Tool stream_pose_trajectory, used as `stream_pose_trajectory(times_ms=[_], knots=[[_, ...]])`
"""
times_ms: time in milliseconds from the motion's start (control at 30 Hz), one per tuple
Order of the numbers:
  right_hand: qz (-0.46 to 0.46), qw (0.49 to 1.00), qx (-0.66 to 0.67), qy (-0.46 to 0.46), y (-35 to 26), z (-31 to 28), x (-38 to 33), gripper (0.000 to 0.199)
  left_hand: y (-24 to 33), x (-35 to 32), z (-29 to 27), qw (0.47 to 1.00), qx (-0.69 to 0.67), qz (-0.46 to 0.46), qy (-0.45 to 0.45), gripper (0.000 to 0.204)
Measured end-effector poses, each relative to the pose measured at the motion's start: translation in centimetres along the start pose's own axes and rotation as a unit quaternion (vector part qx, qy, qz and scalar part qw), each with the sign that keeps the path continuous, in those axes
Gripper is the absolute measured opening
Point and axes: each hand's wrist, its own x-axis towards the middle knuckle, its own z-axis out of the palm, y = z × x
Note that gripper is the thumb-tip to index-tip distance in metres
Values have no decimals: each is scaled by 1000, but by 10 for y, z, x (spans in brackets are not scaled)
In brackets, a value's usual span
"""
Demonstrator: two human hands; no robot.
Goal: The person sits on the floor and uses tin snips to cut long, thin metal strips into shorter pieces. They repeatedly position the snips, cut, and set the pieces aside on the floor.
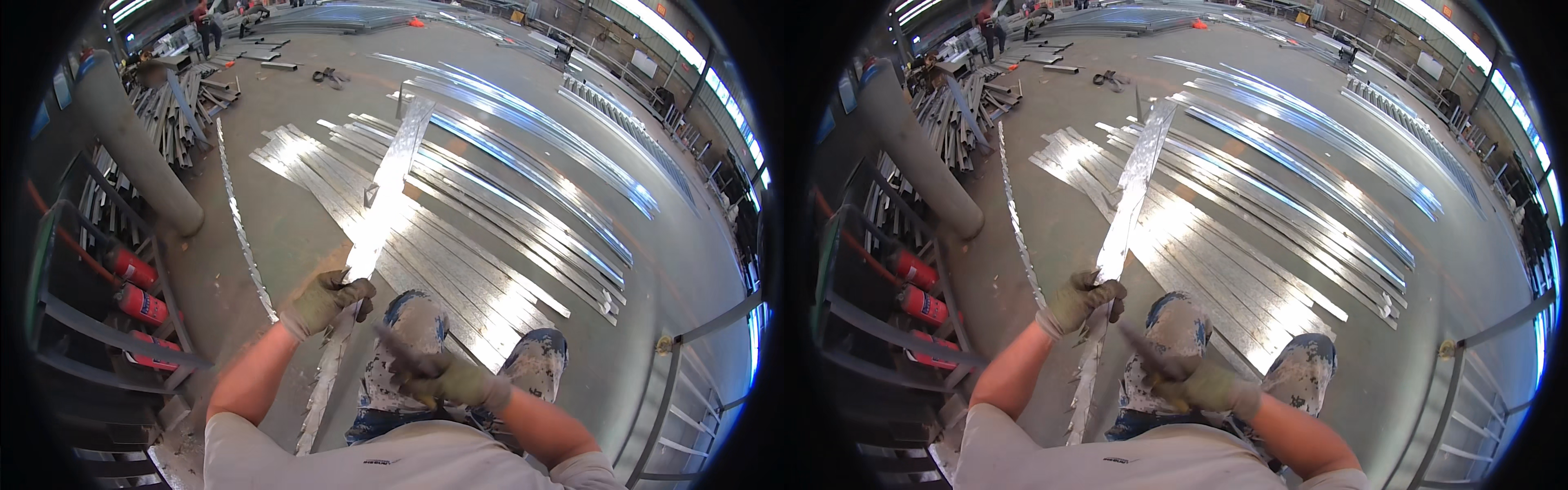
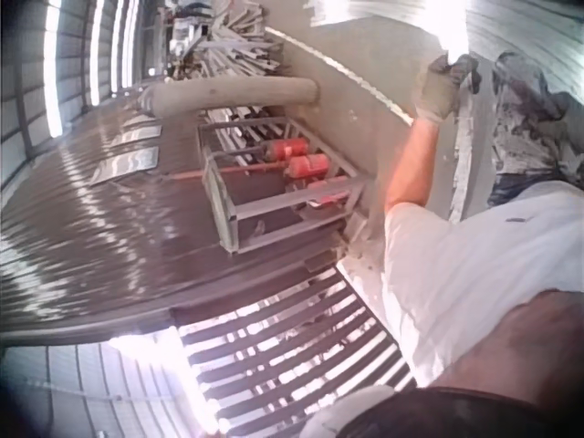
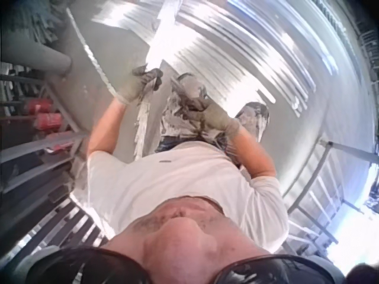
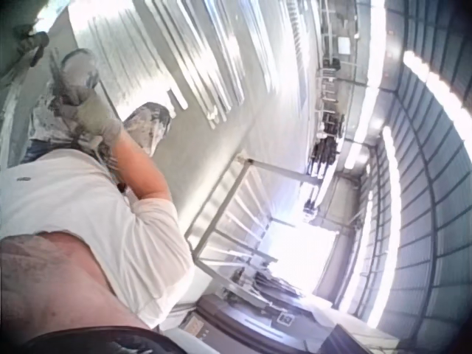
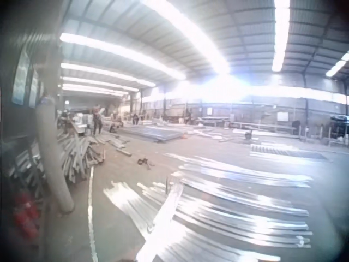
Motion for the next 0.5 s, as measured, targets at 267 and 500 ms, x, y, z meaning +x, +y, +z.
stream_pose_trajectory(times_ms=[267,500], knots=[[-179,949,35,258,-45,-102,-65,24,-47,-38,52,996,27,-74,33,18],[-141,956,-51,253,-9,-146,-53,24,-87,-59,80,970,177,-151,66,27]])
